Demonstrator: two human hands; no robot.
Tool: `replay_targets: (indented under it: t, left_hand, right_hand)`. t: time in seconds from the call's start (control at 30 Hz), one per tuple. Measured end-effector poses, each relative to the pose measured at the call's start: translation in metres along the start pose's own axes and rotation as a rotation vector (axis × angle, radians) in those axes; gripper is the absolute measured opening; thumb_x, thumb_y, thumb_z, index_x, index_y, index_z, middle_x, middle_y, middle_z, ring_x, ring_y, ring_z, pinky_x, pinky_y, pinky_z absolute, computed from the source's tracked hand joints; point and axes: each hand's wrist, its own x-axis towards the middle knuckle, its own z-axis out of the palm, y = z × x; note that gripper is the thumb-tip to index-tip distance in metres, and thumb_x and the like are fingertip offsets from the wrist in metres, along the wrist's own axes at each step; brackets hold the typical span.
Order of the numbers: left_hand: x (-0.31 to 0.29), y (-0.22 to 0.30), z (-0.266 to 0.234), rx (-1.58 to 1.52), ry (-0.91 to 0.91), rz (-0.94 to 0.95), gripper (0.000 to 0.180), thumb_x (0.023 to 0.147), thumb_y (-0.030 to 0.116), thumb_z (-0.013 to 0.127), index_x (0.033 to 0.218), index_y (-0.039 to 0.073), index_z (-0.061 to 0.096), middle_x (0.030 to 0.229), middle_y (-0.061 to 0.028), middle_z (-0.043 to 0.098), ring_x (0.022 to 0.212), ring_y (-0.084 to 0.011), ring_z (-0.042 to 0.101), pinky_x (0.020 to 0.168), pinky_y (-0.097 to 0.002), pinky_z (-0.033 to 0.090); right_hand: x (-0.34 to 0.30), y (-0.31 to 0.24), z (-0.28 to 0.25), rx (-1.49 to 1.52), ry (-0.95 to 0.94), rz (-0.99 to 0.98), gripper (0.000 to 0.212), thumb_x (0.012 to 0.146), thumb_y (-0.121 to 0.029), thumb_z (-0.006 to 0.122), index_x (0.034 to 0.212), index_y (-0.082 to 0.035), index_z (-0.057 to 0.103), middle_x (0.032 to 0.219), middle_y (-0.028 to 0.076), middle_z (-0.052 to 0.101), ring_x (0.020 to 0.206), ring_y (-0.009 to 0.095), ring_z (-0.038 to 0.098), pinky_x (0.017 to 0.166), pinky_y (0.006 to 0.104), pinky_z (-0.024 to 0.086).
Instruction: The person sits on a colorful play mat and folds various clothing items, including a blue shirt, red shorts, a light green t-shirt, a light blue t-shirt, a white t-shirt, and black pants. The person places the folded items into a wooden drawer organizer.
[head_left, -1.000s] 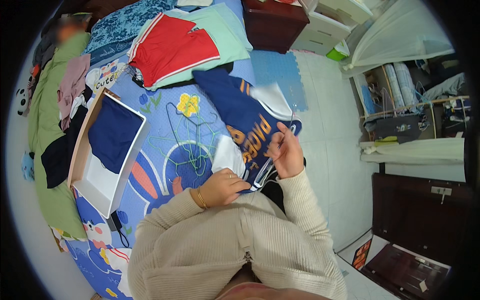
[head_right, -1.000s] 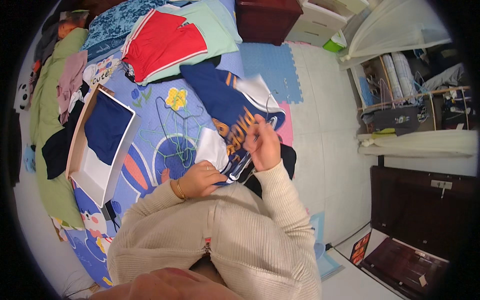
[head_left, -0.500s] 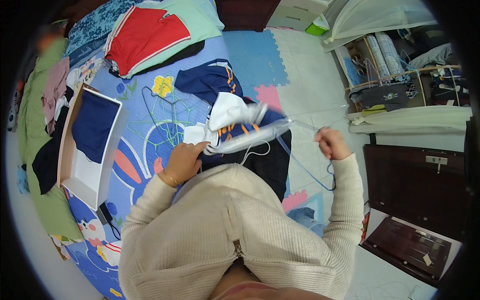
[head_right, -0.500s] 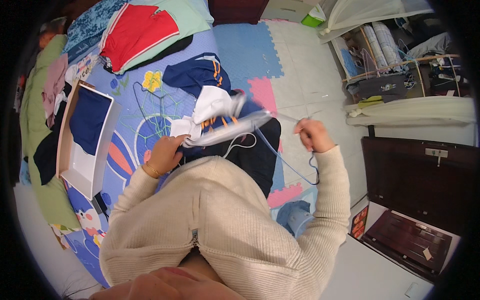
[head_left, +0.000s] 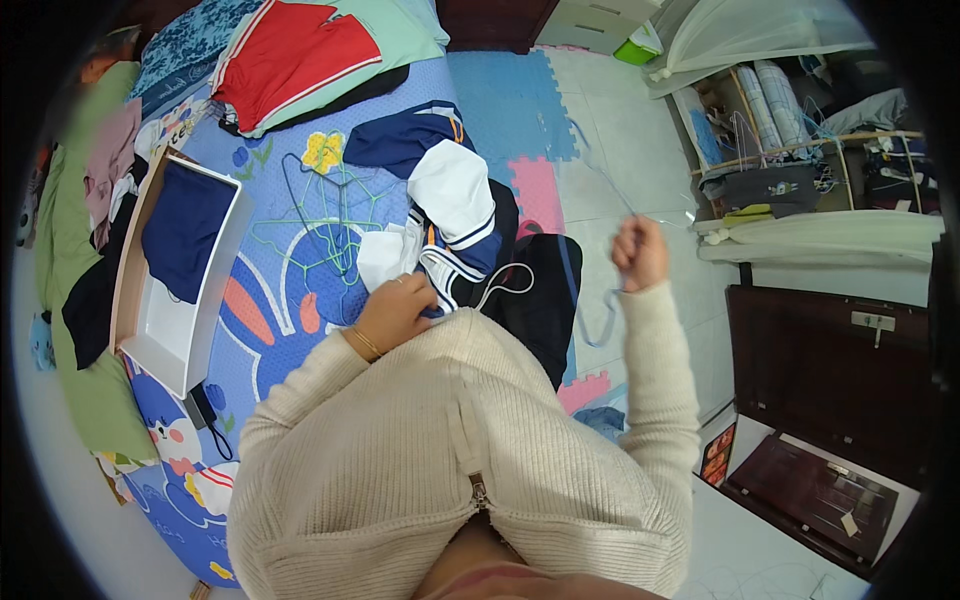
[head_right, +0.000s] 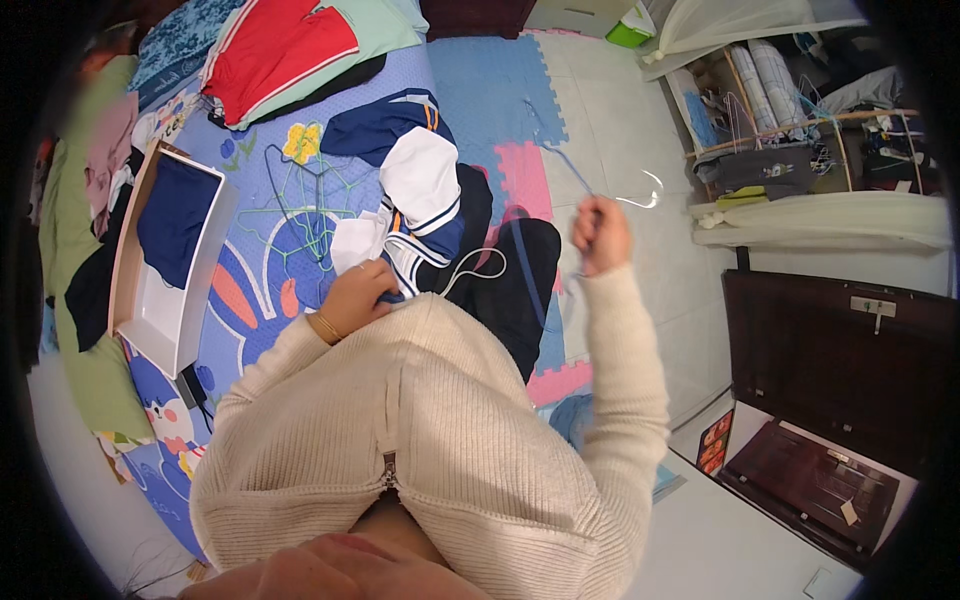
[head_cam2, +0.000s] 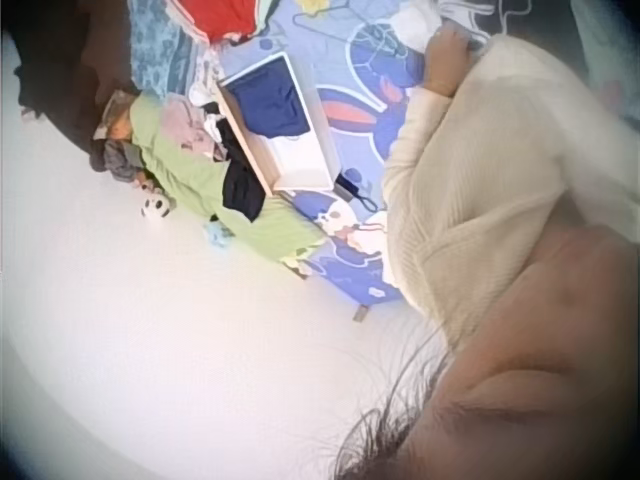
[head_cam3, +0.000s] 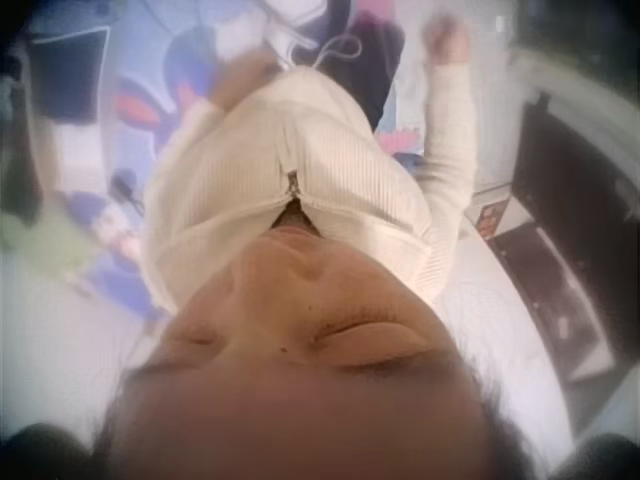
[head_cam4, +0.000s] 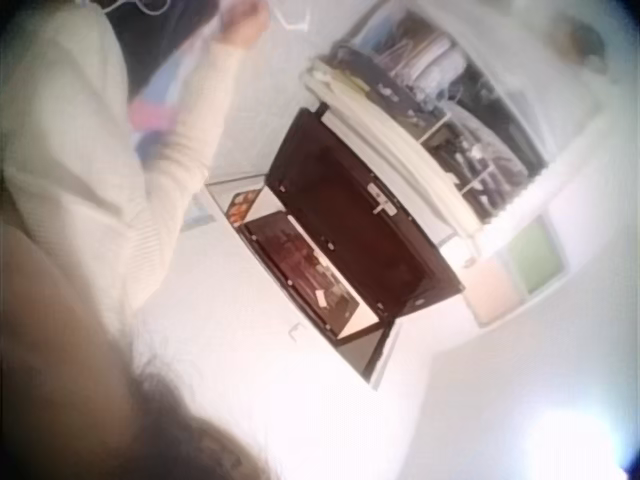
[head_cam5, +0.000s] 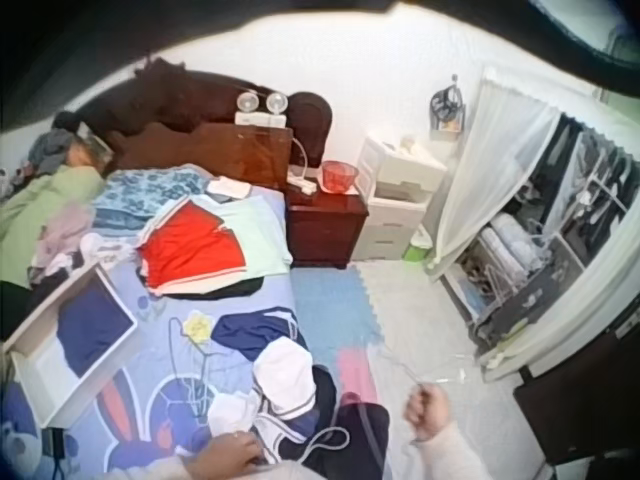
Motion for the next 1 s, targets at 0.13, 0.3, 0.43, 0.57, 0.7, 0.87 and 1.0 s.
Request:
replay_targets:
  t: [0.13, 0.3, 0.43, 0.57, 0.7, 0.87, 1.0]
  left_hand:
    - [0.007, 0.002, 0.019, 0.081, -0.083, 0.013, 0.018, 0.068, 0.016, 0.065, 0.083, 0.012, 0.056, 0.081, -0.0066, 0.054, 0.079, -0.0261, 0.057, 0.066, -0.0384, 0.045]
    - [-0.001, 0.005, 0.011, -0.014, -0.021, -0.087, 0.018, 0.071, 0.017, 0.064, 0.086, 0.010, 0.057, 0.083, -0.0082, 0.060, 0.080, -0.0267, 0.059, 0.065, -0.0393, 0.046]
    - [-0.012, 0.008, -0.006, -0.471, 0.328, -0.282, 0.012, 0.073, 0.005, 0.056, 0.083, 0.002, 0.051, 0.067, -0.0089, 0.053, 0.058, -0.0179, 0.052, 0.053, -0.0292, 0.039]
    - [0.004, 0.009, -0.039, -0.467, 0.526, -0.046, 0.006, 0.072, 0.000, 0.050, 0.078, 0.001, 0.048, 0.062, -0.0060, 0.046, 0.051, -0.0143, 0.042, 0.048, -0.0270, 0.033]
    - [0.030, 0.027, -0.094, -0.388, 0.604, 0.091, 0.008, 0.072, 0.002, 0.051, 0.080, 0.000, 0.050, 0.067, -0.0074, 0.048, 0.059, -0.0133, 0.045, 0.054, -0.0254, 0.036]
    - [0.068, 0.053, -0.177, -0.370, 0.717, 0.120, 0.009, 0.076, 0.007, 0.050, 0.083, 0.001, 0.052, 0.074, -0.0017, 0.050, 0.069, -0.0086, 0.045, 0.064, -0.0216, 0.039]
    - [0.104, 0.047, -0.251, -0.277, 0.678, 0.228, 0.012, 0.078, 0.008, 0.050, 0.087, 0.001, 0.056, 0.079, 0.0013, 0.053, 0.074, -0.0060, 0.046, 0.071, -0.0186, 0.038]
  right_hand:
    - [0.024, 0.049, 0.112, 0.146, -0.341, 0.112, 0.033, 0.093, -0.031, 0.042, 0.094, -0.002, 0.057, 0.056, 0.000, 0.043, 0.047, 0.012, 0.043, 0.045, 0.0266, 0.035]
    - [0.045, 0.078, 0.148, -0.733, -0.602, -0.223, 0.033, 0.087, -0.024, 0.053, 0.110, 0.000, 0.057, 0.088, 0.010, 0.065, 0.080, 0.019, 0.062, 0.074, 0.0287, 0.049]
    - [0.053, 0.087, 0.097, -0.669, -0.702, -0.329, 0.039, 0.074, -0.018, 0.064, 0.110, -0.003, 0.058, 0.101, 0.012, 0.062, 0.097, 0.023, 0.057, 0.084, 0.0322, 0.045]
    - [-0.013, 0.072, 0.104, -1.149, -0.982, -0.756, 0.062, 0.063, -0.023, 0.073, 0.121, -0.013, 0.053, 0.121, 0.013, 0.050, 0.120, 0.029, 0.041, 0.099, 0.0399, 0.033]
    - [-0.020, 0.091, 0.118, -1.459, -0.644, -0.999, 0.076, 0.062, -0.036, 0.076, 0.127, -0.012, 0.044, 0.123, 0.011, 0.050, 0.123, 0.031, 0.037, 0.102, 0.0516, 0.023]
    - [0.003, 0.076, 0.115, -1.281, -0.457, -1.218, 0.048, 0.065, -0.035, 0.072, 0.105, -0.012, 0.059, 0.098, 0.007, 0.060, 0.107, 0.030, 0.048, 0.095, 0.0508, 0.030]
    - [0.008, -0.023, 0.105, -1.138, -0.421, -1.257, 0.028, 0.068, -0.031, 0.074, 0.080, -0.008, 0.062, 0.084, 0.007, 0.058, 0.094, 0.029, 0.051, 0.081, 0.0414, 0.039]
